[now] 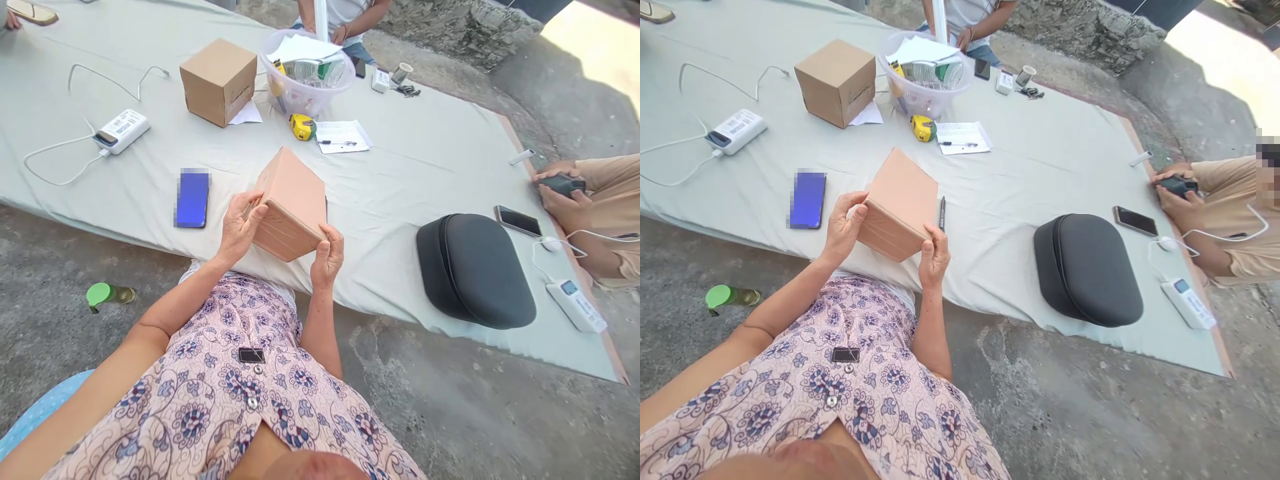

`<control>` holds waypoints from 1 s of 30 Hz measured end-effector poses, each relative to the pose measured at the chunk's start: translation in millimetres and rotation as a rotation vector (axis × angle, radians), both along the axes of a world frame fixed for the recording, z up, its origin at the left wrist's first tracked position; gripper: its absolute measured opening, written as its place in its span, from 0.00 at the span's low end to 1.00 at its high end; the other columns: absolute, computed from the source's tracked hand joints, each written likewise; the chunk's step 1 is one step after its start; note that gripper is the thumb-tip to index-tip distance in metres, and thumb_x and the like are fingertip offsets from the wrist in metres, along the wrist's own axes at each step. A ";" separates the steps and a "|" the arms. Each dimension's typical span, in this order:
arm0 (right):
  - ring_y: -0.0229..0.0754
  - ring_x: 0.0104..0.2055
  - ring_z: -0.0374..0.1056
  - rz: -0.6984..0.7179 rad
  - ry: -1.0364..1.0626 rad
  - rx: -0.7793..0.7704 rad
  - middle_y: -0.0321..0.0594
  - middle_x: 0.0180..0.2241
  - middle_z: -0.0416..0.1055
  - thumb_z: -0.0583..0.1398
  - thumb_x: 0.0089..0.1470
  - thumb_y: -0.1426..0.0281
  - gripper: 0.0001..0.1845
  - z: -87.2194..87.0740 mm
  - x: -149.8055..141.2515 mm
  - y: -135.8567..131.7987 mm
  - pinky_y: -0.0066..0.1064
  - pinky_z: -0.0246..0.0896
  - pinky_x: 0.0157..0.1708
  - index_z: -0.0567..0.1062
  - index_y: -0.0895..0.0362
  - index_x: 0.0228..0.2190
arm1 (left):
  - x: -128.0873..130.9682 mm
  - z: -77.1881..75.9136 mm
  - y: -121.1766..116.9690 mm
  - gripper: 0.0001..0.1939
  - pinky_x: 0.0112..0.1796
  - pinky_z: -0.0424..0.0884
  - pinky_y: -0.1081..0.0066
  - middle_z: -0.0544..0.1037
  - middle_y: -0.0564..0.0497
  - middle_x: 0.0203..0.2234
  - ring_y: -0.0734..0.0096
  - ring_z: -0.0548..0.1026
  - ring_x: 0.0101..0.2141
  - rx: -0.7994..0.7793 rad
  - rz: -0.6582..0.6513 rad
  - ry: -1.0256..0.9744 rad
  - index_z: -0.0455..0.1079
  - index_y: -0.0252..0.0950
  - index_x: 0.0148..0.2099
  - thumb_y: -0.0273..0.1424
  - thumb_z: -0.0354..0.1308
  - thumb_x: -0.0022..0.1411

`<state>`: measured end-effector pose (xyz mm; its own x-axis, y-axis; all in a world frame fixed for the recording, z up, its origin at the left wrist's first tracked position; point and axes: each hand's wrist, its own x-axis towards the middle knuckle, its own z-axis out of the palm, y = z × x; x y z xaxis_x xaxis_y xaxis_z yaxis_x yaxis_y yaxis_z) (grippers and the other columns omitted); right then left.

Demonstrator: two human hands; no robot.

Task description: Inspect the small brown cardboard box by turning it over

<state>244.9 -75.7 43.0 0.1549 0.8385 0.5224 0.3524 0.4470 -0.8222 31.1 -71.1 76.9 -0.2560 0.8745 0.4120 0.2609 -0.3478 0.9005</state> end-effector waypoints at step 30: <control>0.35 0.23 0.67 0.130 -0.032 -0.530 0.30 0.24 0.72 0.55 0.63 0.50 0.33 -37.9 -28.3 14.1 0.27 0.63 0.29 0.71 0.57 0.60 | -8.4 -25.1 23.8 0.18 0.69 0.63 0.46 0.74 0.48 0.63 0.59 0.68 0.67 0.214 -0.120 0.164 0.79 0.46 0.53 0.44 0.50 0.75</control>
